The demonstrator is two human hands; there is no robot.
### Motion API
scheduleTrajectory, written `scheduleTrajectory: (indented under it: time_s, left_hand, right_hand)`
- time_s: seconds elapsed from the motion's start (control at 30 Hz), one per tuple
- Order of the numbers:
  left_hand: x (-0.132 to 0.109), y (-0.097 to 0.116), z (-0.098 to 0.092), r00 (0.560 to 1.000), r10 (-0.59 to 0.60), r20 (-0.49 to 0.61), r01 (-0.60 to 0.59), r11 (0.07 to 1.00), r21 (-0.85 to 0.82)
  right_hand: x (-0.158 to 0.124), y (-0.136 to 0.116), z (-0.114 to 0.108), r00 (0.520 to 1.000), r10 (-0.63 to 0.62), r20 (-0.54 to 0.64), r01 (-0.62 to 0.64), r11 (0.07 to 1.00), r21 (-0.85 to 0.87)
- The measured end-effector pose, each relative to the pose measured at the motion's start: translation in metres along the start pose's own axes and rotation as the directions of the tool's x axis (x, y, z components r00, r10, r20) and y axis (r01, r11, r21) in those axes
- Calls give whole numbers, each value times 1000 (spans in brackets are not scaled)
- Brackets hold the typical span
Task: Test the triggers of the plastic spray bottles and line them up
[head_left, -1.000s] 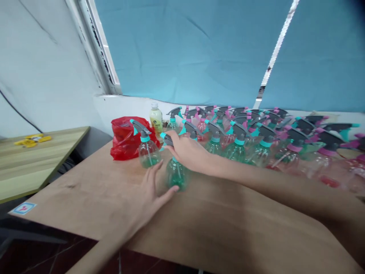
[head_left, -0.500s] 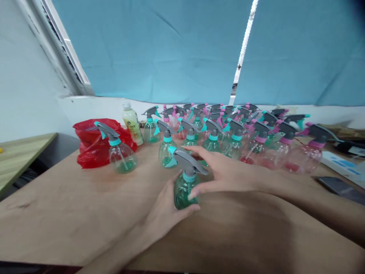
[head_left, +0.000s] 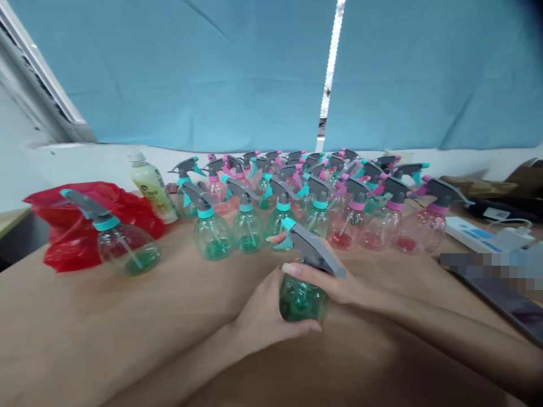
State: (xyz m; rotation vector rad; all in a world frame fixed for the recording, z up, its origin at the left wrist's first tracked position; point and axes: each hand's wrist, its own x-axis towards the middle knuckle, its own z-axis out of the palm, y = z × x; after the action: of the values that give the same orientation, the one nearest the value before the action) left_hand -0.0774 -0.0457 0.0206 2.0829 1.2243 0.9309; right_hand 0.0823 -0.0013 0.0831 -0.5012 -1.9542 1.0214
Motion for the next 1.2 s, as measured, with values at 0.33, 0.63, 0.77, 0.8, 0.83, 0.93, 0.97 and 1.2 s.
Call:
scheduleTrajectory:
  time_s: [0.33,0.63,0.77,0.8,0.83,0.93,0.97,1.2]
  left_hand:
    - [17,-11,-1,997,61,50,-65,994,86]
    - [7,-35,-14,986,92,138,-151,838,524]
    - [6,-34,-12,984,94,152,-165,804,571]
    - [6,-33,-12,984,94,154,-167,801,575]
    - [6,-32,-12,983,94,158,-169,801,575]
    - [7,-31,-12,981,99,165,-176,809,561]
    - [7,-32,-12,981,102,165,-178,811,558]
    - [7,-34,-11,981,97,169,-176,809,561]
  right_hand:
    - [9,7,-8,992,-52,-112,44,997,-70]
    - [22,21,-21,997,-8,-71,-1,993,-120]
    - [22,20,-25,999,2,-52,-8,993,-117]
    - [22,21,-25,999,-6,-47,0,994,-112]
    - [22,21,-25,999,-16,-47,11,994,-108]
    - [21,23,-25,997,-45,-62,39,995,-95]
    - [20,24,-25,997,-49,-65,43,995,-93]
    - [21,25,-26,998,-57,-41,52,993,-107]
